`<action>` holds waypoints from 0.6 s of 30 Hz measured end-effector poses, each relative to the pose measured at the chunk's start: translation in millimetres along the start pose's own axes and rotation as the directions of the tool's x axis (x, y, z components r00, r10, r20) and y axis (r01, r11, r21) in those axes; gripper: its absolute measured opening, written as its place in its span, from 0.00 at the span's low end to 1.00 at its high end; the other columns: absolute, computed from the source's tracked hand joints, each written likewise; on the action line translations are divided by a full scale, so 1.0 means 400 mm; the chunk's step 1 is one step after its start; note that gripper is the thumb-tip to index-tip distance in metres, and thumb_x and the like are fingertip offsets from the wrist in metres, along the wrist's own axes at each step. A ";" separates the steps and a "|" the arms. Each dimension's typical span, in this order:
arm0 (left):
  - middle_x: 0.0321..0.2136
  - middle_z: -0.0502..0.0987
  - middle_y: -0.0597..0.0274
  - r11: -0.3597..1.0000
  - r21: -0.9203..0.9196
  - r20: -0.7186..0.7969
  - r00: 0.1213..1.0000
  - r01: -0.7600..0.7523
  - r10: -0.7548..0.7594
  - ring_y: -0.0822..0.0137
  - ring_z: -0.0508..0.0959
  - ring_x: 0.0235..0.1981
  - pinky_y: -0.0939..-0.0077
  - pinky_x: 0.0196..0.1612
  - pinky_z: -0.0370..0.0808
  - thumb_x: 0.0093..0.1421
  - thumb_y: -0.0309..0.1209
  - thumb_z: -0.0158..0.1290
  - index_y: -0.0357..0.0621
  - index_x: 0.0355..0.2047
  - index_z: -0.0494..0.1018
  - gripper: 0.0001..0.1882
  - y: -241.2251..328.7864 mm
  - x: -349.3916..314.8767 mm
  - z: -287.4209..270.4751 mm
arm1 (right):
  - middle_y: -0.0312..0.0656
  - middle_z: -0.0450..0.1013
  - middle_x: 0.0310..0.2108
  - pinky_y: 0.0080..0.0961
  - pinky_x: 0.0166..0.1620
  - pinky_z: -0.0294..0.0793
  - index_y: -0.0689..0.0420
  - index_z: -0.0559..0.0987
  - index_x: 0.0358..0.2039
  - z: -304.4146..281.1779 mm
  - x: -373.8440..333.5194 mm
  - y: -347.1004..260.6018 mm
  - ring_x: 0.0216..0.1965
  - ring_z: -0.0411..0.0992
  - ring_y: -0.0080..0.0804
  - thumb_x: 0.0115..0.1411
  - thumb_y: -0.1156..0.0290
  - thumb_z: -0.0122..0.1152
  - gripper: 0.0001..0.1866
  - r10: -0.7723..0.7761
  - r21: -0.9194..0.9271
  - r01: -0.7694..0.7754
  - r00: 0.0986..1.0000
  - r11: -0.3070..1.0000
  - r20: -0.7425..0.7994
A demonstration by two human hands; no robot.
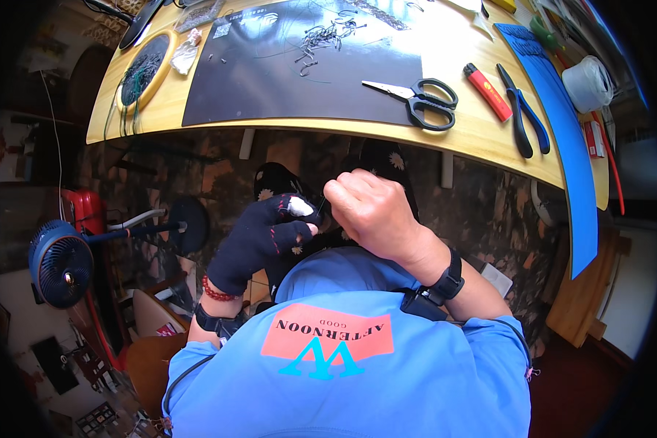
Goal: Assembling a small object, likely a fishing lure, using wire, beads, pliers, and a lighter.
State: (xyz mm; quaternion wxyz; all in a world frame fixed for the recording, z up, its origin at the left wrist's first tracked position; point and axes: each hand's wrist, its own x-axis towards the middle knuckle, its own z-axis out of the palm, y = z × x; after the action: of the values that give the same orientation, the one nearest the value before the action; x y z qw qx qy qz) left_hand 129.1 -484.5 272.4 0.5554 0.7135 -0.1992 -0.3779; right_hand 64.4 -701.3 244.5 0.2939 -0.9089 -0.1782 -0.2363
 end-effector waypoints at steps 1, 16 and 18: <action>0.33 0.80 0.62 1.000 -0.024 0.023 1.000 0.000 0.001 0.73 0.80 0.35 0.75 0.40 0.76 0.60 0.26 0.63 0.38 0.40 0.80 0.09 0.000 0.000 0.004 | 0.40 0.66 0.24 0.34 0.26 0.72 0.56 0.71 0.29 0.000 -0.001 0.001 0.26 0.71 0.40 0.46 0.80 0.64 0.12 0.005 -0.002 -0.005 1.000 1.000 -0.011; 0.45 0.81 0.57 0.584 0.726 -0.009 0.845 -0.362 0.535 0.54 0.81 0.46 0.65 0.47 0.79 0.49 0.24 0.65 0.46 0.41 0.80 0.16 -0.025 0.003 0.066 | 0.44 0.68 0.21 0.31 0.25 0.69 0.60 0.72 0.29 0.015 0.000 -0.005 0.19 0.69 0.39 0.55 0.83 0.63 0.07 0.312 0.228 -0.277 0.941 0.933 -0.135; 0.44 0.81 0.59 0.563 0.740 0.012 0.845 -0.367 0.535 0.54 0.80 0.46 0.65 0.46 0.79 0.48 0.24 0.64 0.47 0.40 0.80 0.16 -0.015 0.002 0.069 | 0.44 0.68 0.20 0.31 0.25 0.69 0.60 0.72 0.29 0.018 0.000 -0.006 0.19 0.69 0.40 0.55 0.83 0.63 0.07 0.207 0.160 -0.178 0.960 0.971 -0.188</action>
State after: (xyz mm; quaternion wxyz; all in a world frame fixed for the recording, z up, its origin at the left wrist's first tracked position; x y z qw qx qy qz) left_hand 107.9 -501.0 263.9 0.3273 0.8324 -0.4458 -0.0343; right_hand 65.8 -694.9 240.5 0.3961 -0.8697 -0.0742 -0.2851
